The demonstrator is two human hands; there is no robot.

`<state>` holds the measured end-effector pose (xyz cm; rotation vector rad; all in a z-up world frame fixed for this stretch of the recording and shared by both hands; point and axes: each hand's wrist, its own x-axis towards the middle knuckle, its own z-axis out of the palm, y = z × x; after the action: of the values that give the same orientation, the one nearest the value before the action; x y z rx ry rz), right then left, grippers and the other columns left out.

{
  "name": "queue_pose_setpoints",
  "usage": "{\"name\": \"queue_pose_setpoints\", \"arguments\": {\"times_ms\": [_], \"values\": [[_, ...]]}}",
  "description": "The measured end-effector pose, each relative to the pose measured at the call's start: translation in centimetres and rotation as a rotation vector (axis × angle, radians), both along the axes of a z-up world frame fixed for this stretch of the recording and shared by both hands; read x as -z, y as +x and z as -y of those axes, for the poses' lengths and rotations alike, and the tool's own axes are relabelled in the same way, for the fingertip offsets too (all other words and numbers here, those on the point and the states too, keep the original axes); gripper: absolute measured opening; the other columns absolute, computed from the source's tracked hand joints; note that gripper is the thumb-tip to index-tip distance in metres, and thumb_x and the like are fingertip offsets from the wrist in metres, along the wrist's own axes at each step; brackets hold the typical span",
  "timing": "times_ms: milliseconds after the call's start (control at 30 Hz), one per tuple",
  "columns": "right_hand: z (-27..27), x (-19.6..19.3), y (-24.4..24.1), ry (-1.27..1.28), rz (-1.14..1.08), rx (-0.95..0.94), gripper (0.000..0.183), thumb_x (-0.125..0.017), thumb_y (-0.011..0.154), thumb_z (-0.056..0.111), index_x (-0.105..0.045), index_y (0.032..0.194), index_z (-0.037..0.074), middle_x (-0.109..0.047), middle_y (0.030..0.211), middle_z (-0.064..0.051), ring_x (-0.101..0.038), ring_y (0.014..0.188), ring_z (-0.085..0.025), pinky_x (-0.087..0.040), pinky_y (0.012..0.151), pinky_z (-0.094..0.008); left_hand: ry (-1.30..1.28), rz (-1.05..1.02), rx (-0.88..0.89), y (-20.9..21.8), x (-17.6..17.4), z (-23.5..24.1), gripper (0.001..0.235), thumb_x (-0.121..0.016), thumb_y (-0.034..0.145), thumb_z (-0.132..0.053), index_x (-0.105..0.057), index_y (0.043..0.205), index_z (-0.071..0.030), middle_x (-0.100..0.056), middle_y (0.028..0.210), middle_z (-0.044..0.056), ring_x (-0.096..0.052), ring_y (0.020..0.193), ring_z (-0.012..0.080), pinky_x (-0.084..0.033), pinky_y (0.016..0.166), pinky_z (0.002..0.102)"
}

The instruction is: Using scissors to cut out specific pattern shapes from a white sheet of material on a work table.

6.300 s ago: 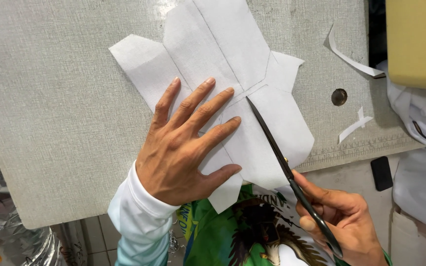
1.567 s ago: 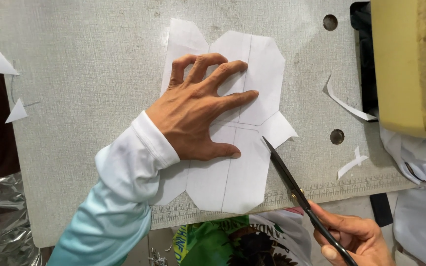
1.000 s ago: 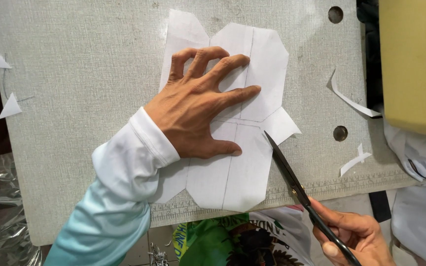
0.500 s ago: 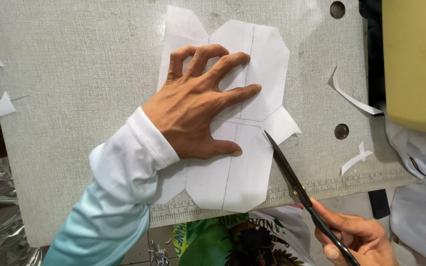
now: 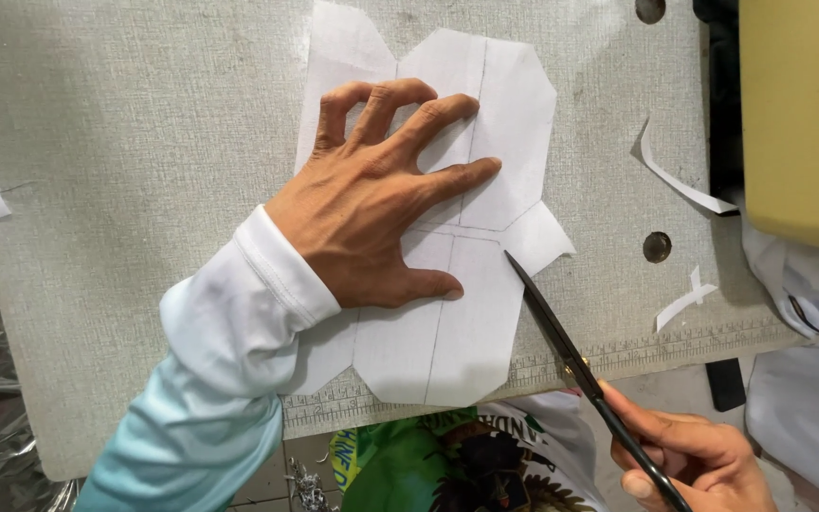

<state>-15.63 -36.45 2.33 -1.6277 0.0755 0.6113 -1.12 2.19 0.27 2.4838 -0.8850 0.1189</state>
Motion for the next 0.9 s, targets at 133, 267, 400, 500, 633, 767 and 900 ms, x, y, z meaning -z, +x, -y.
{"name": "queue_pose_setpoints", "arguments": {"times_ms": [133, 267, 400, 500, 633, 767, 900], "values": [[-0.2, -0.5, -0.2, -0.051, -0.025, 0.029, 0.075, -0.083, 0.066, 0.0, -0.064, 0.138, -0.012, -0.056, 0.068, -0.011, -0.042, 0.054, -0.018, -0.034, 0.049, -0.031, -0.005, -0.011, -0.003, -0.2, 0.0, 0.0, 0.102, -0.089, 0.054, -0.072, -0.061, 0.138, -0.022, -0.04, 0.149, 0.016, -0.035, 0.135, 0.0432, -0.019, 0.108, 0.059], [1.2, 0.5, -0.3, -0.01, -0.076, 0.052, 0.08, -0.088, 0.067, 0.007, -0.063, 0.14, -0.011, -0.047, 0.063, -0.011, -0.045, 0.055, -0.021, -0.035, 0.052, -0.032, 0.013, 0.0, -0.011, -0.1, 0.0, 0.0, 0.101, -0.088, 0.054, -0.073, -0.06, 0.137, -0.023, -0.04, 0.149, 0.016, -0.036, 0.135, 0.0433, -0.02, 0.108, 0.059], [1.3, 0.3, -0.3, 0.038, -0.15, 0.12, 0.078, -0.086, 0.067, 0.0, -0.064, 0.14, -0.013, -0.049, 0.065, -0.013, -0.046, 0.057, -0.025, -0.04, 0.059, -0.037, 0.003, -0.013, -0.003, -0.2, 0.0, 0.1, 0.101, -0.089, 0.053, -0.071, -0.06, 0.137, -0.022, -0.039, 0.148, 0.016, -0.035, 0.135, 0.0436, -0.019, 0.108, 0.06], [0.8, 0.3, 0.0, 0.009, -0.11, 0.114, 0.075, -0.087, 0.068, 0.011, -0.067, 0.137, -0.011, -0.058, 0.067, -0.01, -0.045, 0.057, -0.02, -0.036, 0.058, -0.031, -0.001, -0.004, -0.001, -0.1, 0.0, 0.1, 0.101, -0.089, 0.052, -0.071, -0.06, 0.136, -0.022, -0.04, 0.147, 0.016, -0.036, 0.134, 0.0434, -0.019, 0.108, 0.059], [0.5, 0.7, 0.0, -0.021, -0.148, 0.135, 0.078, -0.087, 0.065, 0.009, -0.067, 0.138, -0.01, -0.05, 0.06, -0.01, -0.04, 0.055, -0.018, -0.029, 0.053, -0.03, -0.006, -0.003, -0.006, -0.2, 0.0, 0.1, 0.102, -0.09, 0.05, -0.071, -0.061, 0.136, -0.023, -0.04, 0.148, 0.015, -0.037, 0.134, 0.0425, -0.02, 0.107, 0.059], [0.4, 0.8, -0.2, -0.175, -0.056, 0.074, 0.076, -0.09, 0.062, 0.014, -0.072, 0.133, -0.007, -0.058, 0.061, -0.008, -0.049, 0.056, -0.012, -0.037, 0.055, -0.023, -0.005, 0.002, -0.003, -0.2, -0.2, 0.1, 0.101, -0.09, 0.051, -0.069, -0.061, 0.135, -0.022, -0.04, 0.147, 0.015, -0.037, 0.132, 0.0421, -0.023, 0.105, 0.06], [-0.3, 0.3, 0.1, -0.165, -0.035, 0.032, 0.076, -0.087, 0.067, 0.024, -0.07, 0.135, -0.005, -0.053, 0.061, -0.008, -0.048, 0.055, -0.015, -0.036, 0.054, -0.026, -0.002, -0.012, -0.002, -0.2, -0.3, 0.1, 0.102, -0.091, 0.051, -0.07, -0.061, 0.135, -0.022, -0.039, 0.148, 0.015, -0.036, 0.134, 0.0425, -0.021, 0.108, 0.059]]}}
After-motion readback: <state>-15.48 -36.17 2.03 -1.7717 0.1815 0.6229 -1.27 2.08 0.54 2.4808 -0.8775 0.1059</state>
